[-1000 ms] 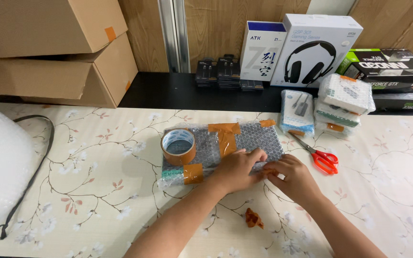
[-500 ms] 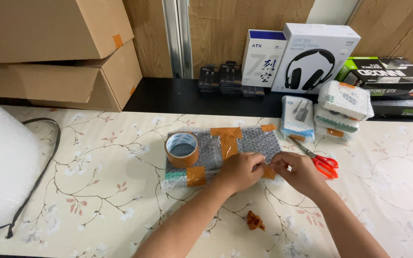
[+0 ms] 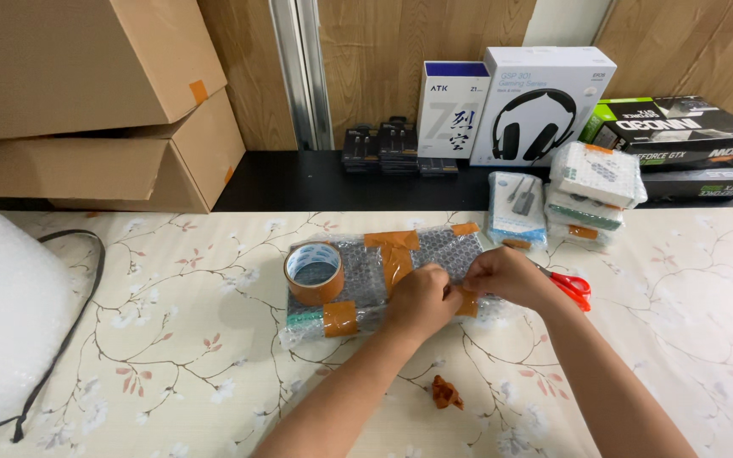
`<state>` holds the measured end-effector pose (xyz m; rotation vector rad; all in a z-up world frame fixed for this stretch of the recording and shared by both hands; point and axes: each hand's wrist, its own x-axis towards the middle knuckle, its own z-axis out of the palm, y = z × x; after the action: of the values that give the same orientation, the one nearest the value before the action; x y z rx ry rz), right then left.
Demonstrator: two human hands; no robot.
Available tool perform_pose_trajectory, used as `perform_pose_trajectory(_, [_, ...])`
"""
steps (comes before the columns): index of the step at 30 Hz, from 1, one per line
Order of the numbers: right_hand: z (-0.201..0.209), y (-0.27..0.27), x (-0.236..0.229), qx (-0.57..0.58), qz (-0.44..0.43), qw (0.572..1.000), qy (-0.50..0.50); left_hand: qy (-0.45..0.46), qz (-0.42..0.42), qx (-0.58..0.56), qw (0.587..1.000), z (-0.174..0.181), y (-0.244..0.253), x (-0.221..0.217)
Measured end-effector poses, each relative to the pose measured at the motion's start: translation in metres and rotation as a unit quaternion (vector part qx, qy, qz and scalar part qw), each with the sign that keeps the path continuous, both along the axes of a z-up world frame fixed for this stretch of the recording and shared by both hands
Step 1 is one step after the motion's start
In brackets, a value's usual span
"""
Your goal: The person wraps a keyboard in bubble wrap, secures the wrapping with adhesive tape, and cuts the tape using scissors.
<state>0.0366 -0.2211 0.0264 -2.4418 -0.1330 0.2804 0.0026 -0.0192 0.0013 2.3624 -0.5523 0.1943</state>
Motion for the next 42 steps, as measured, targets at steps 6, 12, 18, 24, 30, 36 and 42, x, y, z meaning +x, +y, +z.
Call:
perform_pose_trajectory(6, [-0.016,-0.001,0.024,-0.096,-0.011,0.995,0.031,0.088,0.042,0.065,0.993,0.027,-0.009,0.004])
perform_pose_trajectory(12, [-0.041,-0.024,0.050,-0.098,-0.011,0.995,0.020,0.127,0.070,0.164,0.976,0.005,-0.031,0.035])
perform_pose_trajectory(18, [-0.056,-0.038,0.048,0.154,-0.059,0.985,0.056,0.051,0.121,0.188,0.973,0.065,-0.015,-0.008])
perform_pose_trajectory(24, [-0.059,-0.042,0.040,0.239,-0.072,0.967,0.041,0.025,0.072,0.061,0.995,0.018,0.012,0.021])
perform_pose_trajectory(30, [-0.052,-0.016,0.012,-0.048,0.027,0.961,-0.273,-0.294,0.062,0.181,0.936,-0.022,0.029,0.029])
perform_pose_trajectory(36, [-0.010,0.048,-0.042,-0.301,0.185,0.927,-0.128,-0.038,0.133,0.312,0.940,0.074,0.122,-0.029])
perform_pose_trajectory(42, [-0.025,0.047,-0.039,-0.323,0.167,0.911,-0.195,-0.032,0.122,0.243,0.962,0.039,0.204,-0.013])
